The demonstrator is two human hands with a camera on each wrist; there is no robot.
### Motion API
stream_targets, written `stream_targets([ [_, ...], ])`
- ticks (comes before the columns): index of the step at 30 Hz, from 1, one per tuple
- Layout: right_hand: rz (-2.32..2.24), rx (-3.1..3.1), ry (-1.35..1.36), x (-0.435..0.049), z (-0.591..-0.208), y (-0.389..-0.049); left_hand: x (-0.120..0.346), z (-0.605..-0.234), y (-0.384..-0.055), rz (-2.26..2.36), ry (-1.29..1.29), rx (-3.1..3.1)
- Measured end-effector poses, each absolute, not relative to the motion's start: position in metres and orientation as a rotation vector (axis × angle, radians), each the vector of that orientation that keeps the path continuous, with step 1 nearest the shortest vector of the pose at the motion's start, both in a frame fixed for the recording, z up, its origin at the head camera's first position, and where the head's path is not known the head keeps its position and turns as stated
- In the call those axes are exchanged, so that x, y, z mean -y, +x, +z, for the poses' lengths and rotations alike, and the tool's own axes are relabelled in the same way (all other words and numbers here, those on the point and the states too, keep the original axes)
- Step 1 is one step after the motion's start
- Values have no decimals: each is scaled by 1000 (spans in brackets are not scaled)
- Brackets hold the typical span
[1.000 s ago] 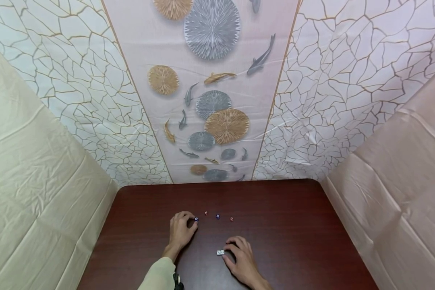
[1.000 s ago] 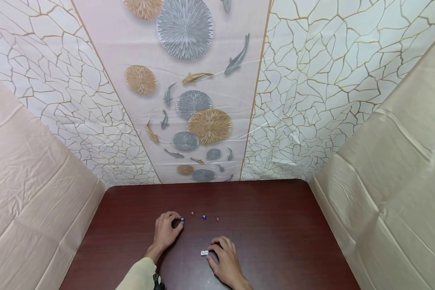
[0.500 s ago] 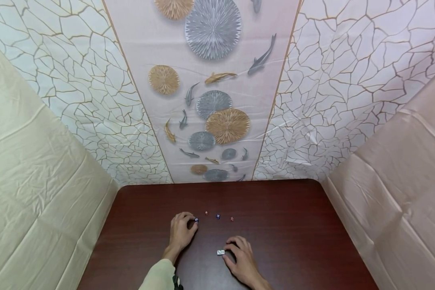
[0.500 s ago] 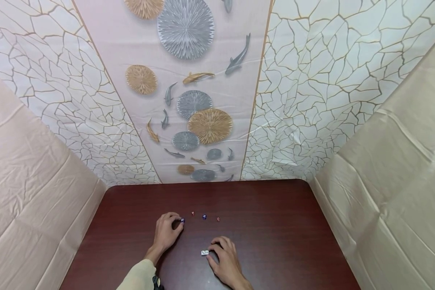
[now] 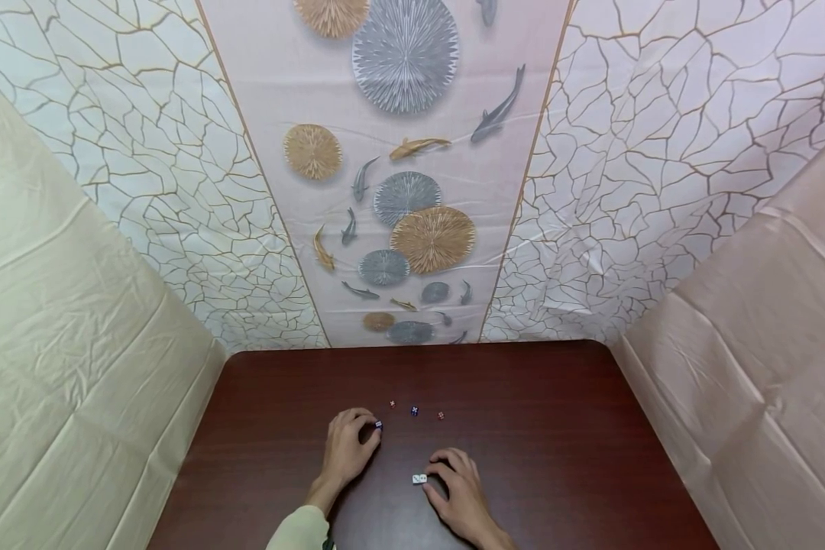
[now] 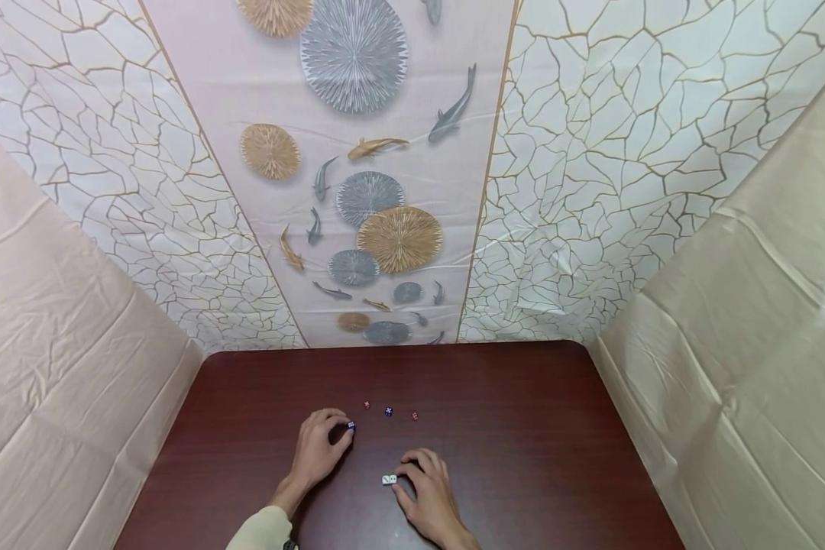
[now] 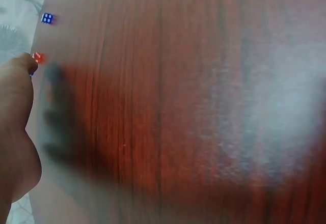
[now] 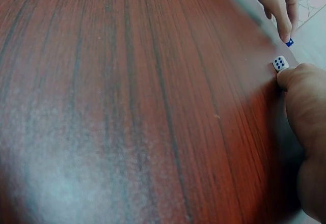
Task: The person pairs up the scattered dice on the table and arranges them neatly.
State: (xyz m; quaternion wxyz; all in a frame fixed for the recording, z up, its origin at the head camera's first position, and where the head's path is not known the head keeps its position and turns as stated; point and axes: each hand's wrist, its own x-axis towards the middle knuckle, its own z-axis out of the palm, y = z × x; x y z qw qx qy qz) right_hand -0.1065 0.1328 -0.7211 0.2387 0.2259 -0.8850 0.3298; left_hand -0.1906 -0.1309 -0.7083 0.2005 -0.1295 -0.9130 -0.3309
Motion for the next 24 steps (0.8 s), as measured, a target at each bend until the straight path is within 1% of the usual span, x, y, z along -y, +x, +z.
stream_targets([
  [14,891,2434,619,-134,-721,-107,113,-702,-167,-930,-513,2564],
  [24,888,2437,625,-134,-720,-107,100,-708,-156,-894,-663,2522],
])
